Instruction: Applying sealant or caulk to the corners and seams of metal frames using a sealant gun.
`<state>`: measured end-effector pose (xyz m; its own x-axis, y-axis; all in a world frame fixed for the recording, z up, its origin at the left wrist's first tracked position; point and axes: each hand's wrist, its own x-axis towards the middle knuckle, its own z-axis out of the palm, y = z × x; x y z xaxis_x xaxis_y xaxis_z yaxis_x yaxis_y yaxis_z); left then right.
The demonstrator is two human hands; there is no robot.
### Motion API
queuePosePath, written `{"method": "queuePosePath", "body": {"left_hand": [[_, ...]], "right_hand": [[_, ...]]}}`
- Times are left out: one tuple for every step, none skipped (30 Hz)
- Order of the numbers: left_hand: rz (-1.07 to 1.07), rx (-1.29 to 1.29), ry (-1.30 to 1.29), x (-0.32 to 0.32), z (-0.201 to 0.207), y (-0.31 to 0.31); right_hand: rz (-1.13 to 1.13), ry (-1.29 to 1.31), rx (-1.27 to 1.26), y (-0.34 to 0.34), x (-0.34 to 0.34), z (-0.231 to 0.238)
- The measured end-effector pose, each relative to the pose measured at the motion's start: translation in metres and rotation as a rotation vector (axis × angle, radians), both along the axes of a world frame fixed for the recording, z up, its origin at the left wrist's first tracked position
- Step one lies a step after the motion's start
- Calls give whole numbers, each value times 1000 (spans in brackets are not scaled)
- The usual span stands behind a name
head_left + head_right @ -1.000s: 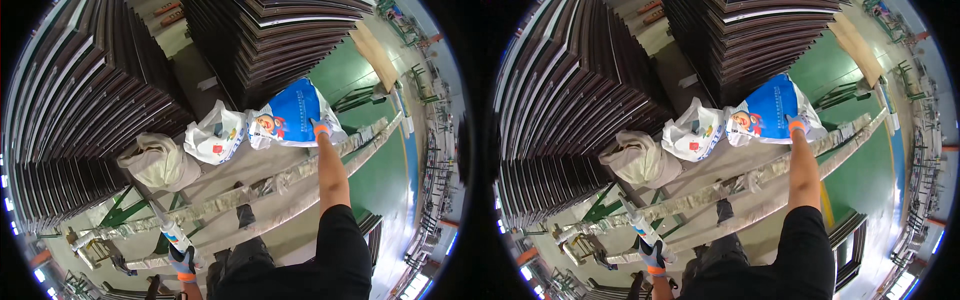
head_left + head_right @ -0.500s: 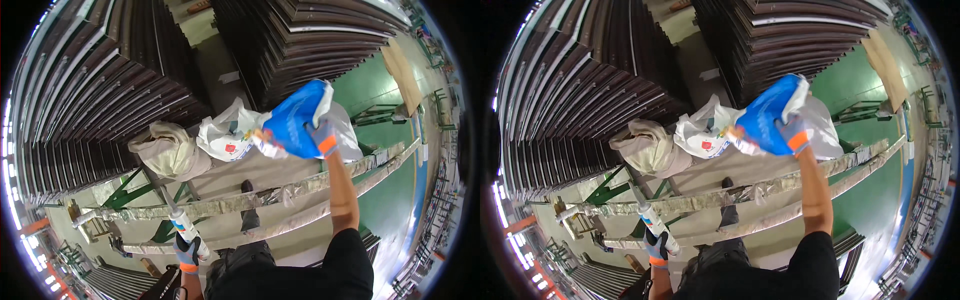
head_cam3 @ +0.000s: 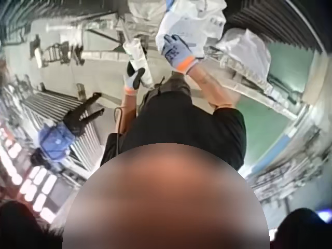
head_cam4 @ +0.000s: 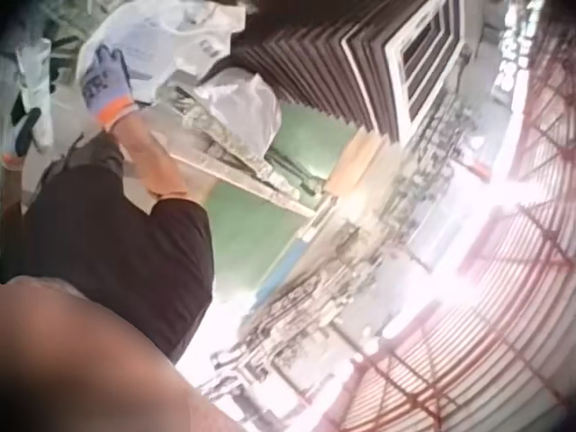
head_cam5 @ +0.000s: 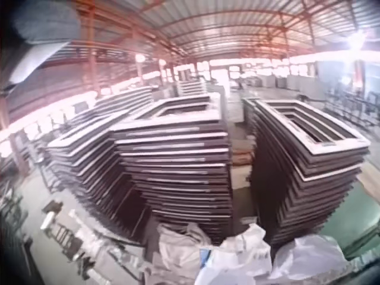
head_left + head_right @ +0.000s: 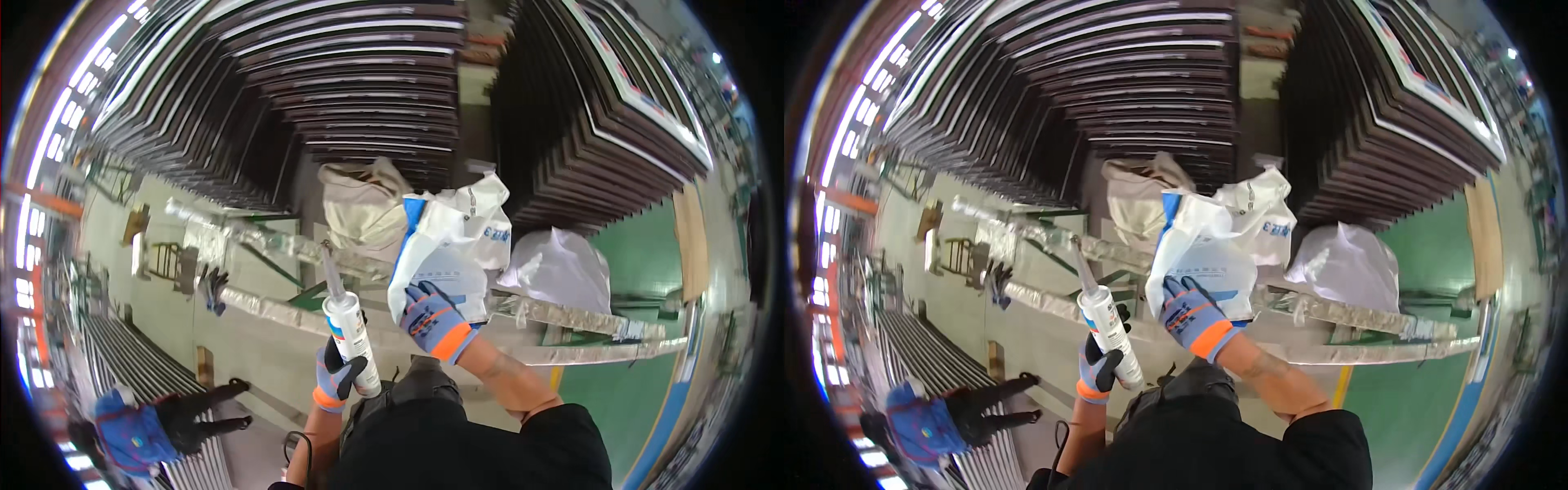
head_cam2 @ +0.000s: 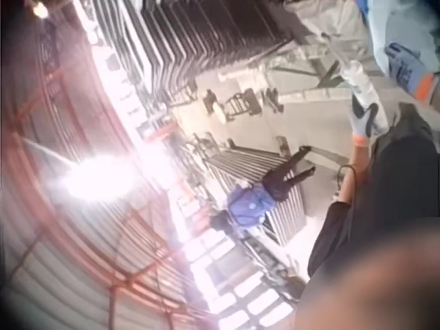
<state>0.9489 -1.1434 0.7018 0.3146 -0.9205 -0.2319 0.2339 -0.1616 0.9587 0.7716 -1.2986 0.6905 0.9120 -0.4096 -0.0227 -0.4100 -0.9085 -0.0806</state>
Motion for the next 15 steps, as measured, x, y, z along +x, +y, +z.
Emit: {"method": "queuePosePath", "body": {"left_hand": [[43, 2, -5, 8, 1, 13], [50, -73, 85, 13, 6, 32], [55, -148, 174, 20, 10, 54], [65, -158, 159, 28, 14, 76], [90, -183, 153, 38, 15, 94], [130, -174, 156, 47, 16, 111], [161, -185, 181, 54, 16, 131], [217, -143, 198, 63, 10, 146], [241, -158, 199, 74, 10, 167], [252, -214, 211, 86, 9, 191], [363, -164, 242, 90, 7, 215], [388, -186, 236, 99, 4, 240], [399, -242, 242, 106, 1, 268], [438, -212, 177, 113, -3, 294], [496, -182, 169, 116, -10, 308]], "right_hand": [[62, -4, -47, 15, 17, 4], [100, 10, -154, 33, 35, 10], [144, 39, -188, 52, 52, 14], [165, 35, -150, 68, 72, 17], [250, -100, -145, 86, 89, 20], [340, -116, -77, 105, 104, 23], [420, -125, -64, 130, 118, 25], [387, -89, -80, 150, 132, 22], [370, -93, -75, 172, 147, 23], [462, -20, -50, 193, 161, 21], [447, -91, 37, 219, 177, 18], [445, -163, 119, 248, 191, 16], [435, -109, -44, 277, 197, 15], [483, -199, -50, 304, 209, 15], [553, 3, -54, 316, 214, 13]]}}
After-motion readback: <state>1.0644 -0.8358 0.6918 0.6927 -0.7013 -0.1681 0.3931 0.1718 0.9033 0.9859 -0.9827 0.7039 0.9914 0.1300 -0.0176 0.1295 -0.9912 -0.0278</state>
